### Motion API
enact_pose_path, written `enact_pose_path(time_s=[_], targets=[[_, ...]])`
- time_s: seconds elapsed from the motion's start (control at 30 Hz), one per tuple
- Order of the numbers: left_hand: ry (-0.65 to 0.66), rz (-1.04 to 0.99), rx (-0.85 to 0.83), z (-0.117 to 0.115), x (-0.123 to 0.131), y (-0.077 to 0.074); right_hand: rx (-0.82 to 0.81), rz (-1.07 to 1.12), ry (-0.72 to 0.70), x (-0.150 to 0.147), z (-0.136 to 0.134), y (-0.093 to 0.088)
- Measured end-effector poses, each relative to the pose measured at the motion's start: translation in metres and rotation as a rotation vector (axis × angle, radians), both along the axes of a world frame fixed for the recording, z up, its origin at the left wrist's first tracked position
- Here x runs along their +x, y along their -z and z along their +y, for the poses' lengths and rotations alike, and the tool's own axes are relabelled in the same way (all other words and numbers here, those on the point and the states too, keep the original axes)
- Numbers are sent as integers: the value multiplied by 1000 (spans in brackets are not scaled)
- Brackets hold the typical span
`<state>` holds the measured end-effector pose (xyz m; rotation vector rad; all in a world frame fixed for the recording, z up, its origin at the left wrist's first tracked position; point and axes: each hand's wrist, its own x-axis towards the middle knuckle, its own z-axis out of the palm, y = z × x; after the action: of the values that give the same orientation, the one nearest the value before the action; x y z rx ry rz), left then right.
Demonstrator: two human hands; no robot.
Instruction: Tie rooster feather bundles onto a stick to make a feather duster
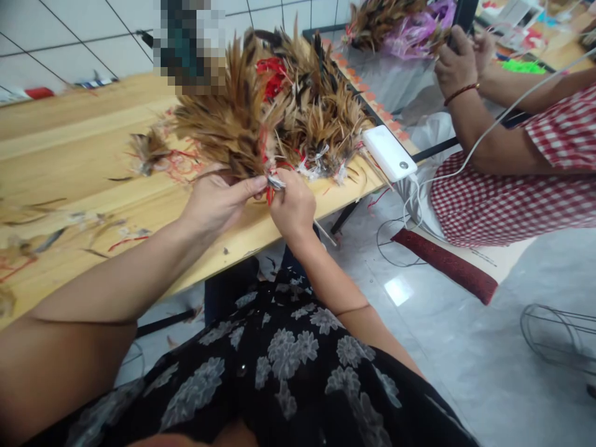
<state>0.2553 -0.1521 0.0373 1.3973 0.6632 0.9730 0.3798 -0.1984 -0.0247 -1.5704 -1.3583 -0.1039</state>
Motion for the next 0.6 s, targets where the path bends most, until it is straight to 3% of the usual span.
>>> enact_pose_path(time_s=[0.13,0.27,0.4,0.6], targets=[[-49,57,126,-2,-7,-4,-2,-82,70,-7,-8,-6],[-129,172,228,-5,-11,-8,-44,-30,77,-11,-11,-9],[-162,239,230,-6,-9,-2,-144,15,39,-12,-13,-10],[-173,119,165,-9,-5,5,-79,-79,35,-13,-18,-11]])
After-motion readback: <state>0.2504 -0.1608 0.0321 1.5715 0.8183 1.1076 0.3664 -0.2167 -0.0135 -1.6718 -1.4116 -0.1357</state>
